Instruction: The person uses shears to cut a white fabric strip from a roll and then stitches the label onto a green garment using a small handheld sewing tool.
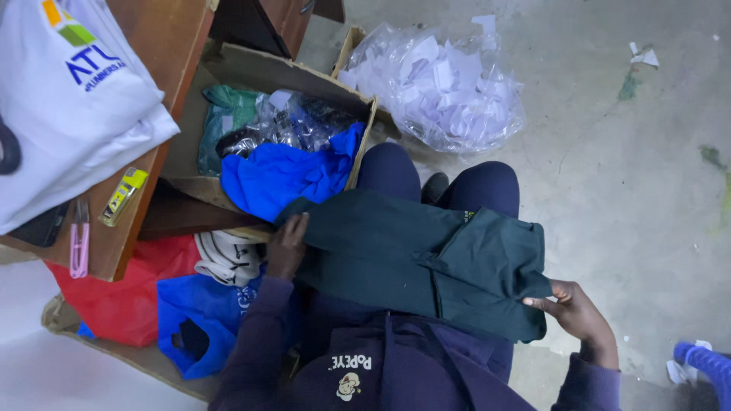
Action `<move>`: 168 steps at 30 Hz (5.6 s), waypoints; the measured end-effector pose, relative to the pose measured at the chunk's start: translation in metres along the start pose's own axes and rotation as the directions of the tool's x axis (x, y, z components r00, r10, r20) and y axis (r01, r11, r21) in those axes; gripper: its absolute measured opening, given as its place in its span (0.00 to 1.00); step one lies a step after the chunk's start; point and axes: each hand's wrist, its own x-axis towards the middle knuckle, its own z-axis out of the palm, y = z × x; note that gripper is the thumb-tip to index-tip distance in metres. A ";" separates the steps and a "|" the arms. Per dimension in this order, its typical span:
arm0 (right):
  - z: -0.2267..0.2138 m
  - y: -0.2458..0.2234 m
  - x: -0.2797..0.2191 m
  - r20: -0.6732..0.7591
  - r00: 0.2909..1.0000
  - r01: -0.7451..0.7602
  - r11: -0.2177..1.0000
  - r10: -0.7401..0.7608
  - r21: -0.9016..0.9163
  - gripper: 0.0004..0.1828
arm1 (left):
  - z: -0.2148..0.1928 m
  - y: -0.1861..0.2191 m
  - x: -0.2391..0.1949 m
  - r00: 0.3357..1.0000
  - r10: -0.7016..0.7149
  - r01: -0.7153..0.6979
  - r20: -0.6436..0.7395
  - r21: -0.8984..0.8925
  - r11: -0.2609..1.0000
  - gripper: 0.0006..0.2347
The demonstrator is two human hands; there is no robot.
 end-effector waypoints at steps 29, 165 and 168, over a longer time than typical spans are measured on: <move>0.044 -0.094 -0.019 -0.415 0.885 -0.250 0.967 0.210 -0.043 0.20 | -0.040 0.287 0.117 0.833 0.178 0.494 0.524 -0.849 0.186 0.20; 0.225 -0.134 0.028 0.484 0.593 0.776 0.296 -0.643 -0.557 0.09 | -0.074 0.133 0.134 0.934 -0.285 0.341 0.217 -0.782 0.521 0.07; 0.213 -0.147 0.022 0.458 0.550 0.793 0.263 -0.698 -0.550 0.08 | -0.079 0.094 0.119 0.879 -0.396 0.435 0.264 -0.786 0.440 0.08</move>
